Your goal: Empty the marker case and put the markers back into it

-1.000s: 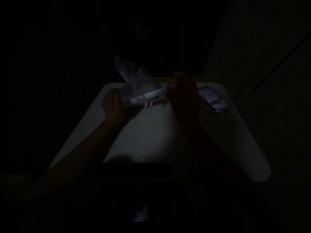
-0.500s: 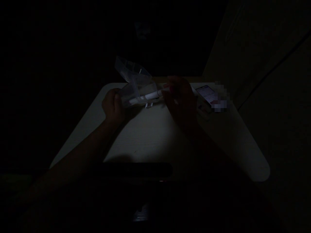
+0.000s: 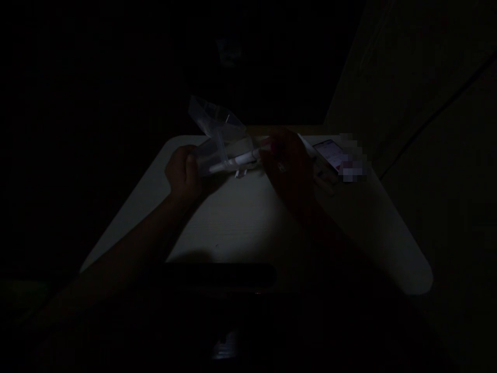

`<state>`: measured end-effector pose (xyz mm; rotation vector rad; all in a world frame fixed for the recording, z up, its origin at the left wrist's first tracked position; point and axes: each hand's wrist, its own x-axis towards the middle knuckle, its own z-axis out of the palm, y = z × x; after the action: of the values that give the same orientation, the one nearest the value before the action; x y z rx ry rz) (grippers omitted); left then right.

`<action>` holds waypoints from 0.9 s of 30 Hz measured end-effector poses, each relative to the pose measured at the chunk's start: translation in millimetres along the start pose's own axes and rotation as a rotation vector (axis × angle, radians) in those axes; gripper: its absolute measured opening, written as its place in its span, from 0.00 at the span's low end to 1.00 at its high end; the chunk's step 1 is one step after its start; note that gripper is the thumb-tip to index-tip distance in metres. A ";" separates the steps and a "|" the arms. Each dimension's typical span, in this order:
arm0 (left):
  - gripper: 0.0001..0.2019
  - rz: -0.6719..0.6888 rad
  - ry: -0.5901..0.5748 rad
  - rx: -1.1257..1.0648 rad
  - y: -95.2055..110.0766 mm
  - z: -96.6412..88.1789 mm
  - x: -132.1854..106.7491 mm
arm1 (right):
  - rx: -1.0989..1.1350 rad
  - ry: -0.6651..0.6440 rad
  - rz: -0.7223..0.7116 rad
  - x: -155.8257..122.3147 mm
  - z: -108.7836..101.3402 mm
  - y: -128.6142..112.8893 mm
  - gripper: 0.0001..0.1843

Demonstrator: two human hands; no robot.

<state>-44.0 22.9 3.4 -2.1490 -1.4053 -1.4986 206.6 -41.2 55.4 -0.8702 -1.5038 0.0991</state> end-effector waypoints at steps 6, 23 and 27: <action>0.30 -0.015 -0.005 -0.030 5.4 -3.1 -0.1 | -0.018 -0.027 0.068 0.3 -0.4 -4.7 0.12; 0.28 0.023 0.006 0.016 5.4 -5.5 0.0 | -0.176 -0.090 0.066 -5.1 0.6 -6.7 0.10; 0.28 0.049 0.013 0.024 5.5 -5.7 0.6 | -0.165 -0.091 0.076 -4.9 0.8 -5.9 0.10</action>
<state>-43.5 16.9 8.5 -2.1402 -1.3489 -1.4680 202.7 -47.8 54.6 -1.0683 -1.5801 0.0718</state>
